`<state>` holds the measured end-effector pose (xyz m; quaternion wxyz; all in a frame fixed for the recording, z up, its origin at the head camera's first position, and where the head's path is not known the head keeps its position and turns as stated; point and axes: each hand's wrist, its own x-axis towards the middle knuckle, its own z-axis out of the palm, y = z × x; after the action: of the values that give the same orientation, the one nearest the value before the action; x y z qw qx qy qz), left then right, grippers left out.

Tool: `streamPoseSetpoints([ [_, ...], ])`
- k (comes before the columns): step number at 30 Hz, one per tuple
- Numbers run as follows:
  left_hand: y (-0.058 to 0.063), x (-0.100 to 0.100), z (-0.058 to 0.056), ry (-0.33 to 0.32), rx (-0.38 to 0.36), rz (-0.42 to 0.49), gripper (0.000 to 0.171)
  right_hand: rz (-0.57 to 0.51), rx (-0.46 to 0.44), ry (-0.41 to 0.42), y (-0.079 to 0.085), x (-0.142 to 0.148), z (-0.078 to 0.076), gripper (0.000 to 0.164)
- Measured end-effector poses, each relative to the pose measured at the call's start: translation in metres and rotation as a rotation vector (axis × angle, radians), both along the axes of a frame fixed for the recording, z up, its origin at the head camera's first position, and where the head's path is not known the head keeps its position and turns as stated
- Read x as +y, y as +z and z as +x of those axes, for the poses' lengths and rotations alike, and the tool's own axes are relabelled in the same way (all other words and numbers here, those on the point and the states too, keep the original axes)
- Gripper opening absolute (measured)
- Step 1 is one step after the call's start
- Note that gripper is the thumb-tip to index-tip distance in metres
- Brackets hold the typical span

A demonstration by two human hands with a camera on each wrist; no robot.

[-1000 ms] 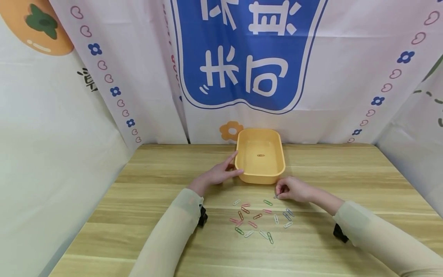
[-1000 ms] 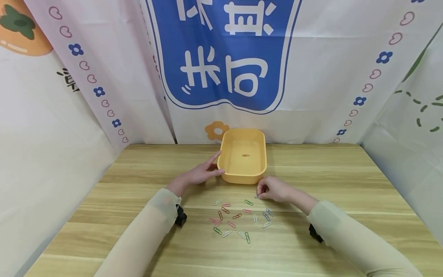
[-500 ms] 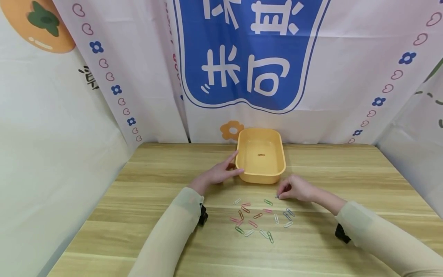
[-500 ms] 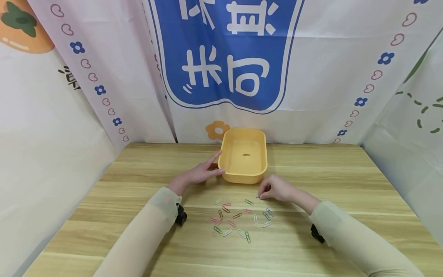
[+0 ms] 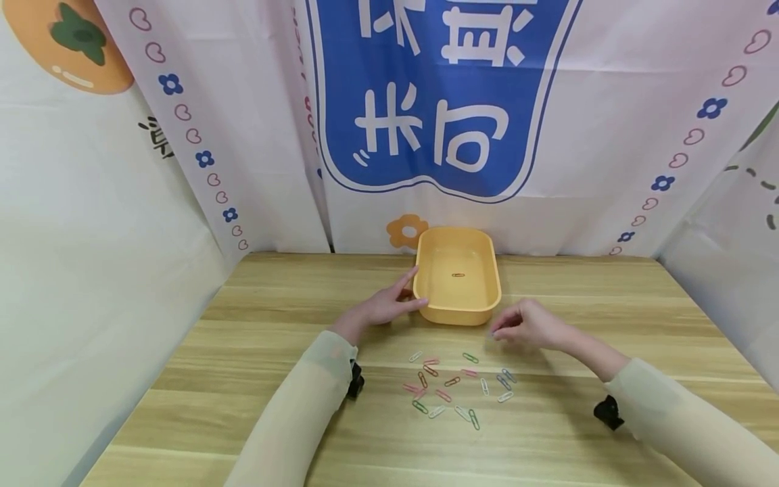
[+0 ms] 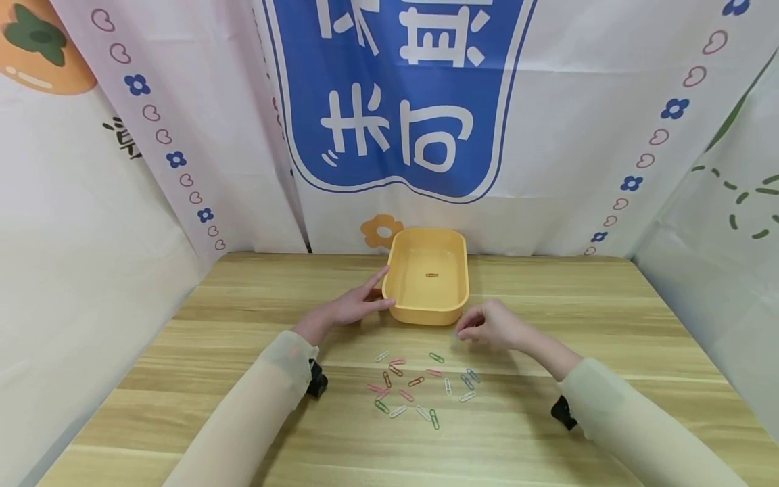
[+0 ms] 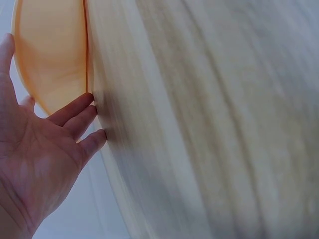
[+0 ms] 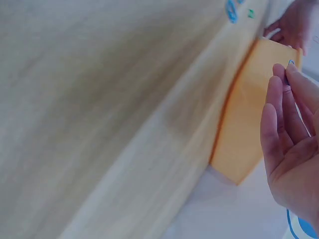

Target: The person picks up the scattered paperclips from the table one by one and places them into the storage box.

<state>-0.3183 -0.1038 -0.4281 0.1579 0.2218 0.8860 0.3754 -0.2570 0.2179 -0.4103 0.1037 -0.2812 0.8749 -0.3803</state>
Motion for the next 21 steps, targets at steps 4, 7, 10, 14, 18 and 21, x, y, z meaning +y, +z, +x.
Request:
streamPoseSetpoints([
  [4, -0.001, 0.0, -0.001, 0.0, 0.005, -0.008, 0.088, -0.032, -0.008, -0.021, 0.011, 0.002, 0.0, 0.014],
  [7, -0.002, 0.0, -0.001, 0.001, 0.007, -0.011, 0.088, -0.041, 0.003, -0.038, 0.018, 0.004, -0.002, 0.015],
  [10, -0.001, 0.0, 0.0, 0.004, 0.006, -0.012, 0.087, -0.054, 0.012, -0.045, 0.027, 0.005, -0.003, 0.015],
  [14, 0.0, -0.001, 0.001, 0.004, 0.003, -0.01, 0.086, -0.073, 0.033, -0.042, 0.038, 0.004, -0.006, 0.014],
  [18, -0.001, -0.001, 0.0, 0.0, 0.01, -0.009, 0.088, -0.067, 0.06, -0.046, 0.049, 0.002, -0.012, 0.014],
  [21, -0.001, -0.001, 0.0, 0.002, 0.009, -0.012, 0.086, -0.052, 0.075, -0.063, 0.057, 0.001, -0.019, 0.014],
])
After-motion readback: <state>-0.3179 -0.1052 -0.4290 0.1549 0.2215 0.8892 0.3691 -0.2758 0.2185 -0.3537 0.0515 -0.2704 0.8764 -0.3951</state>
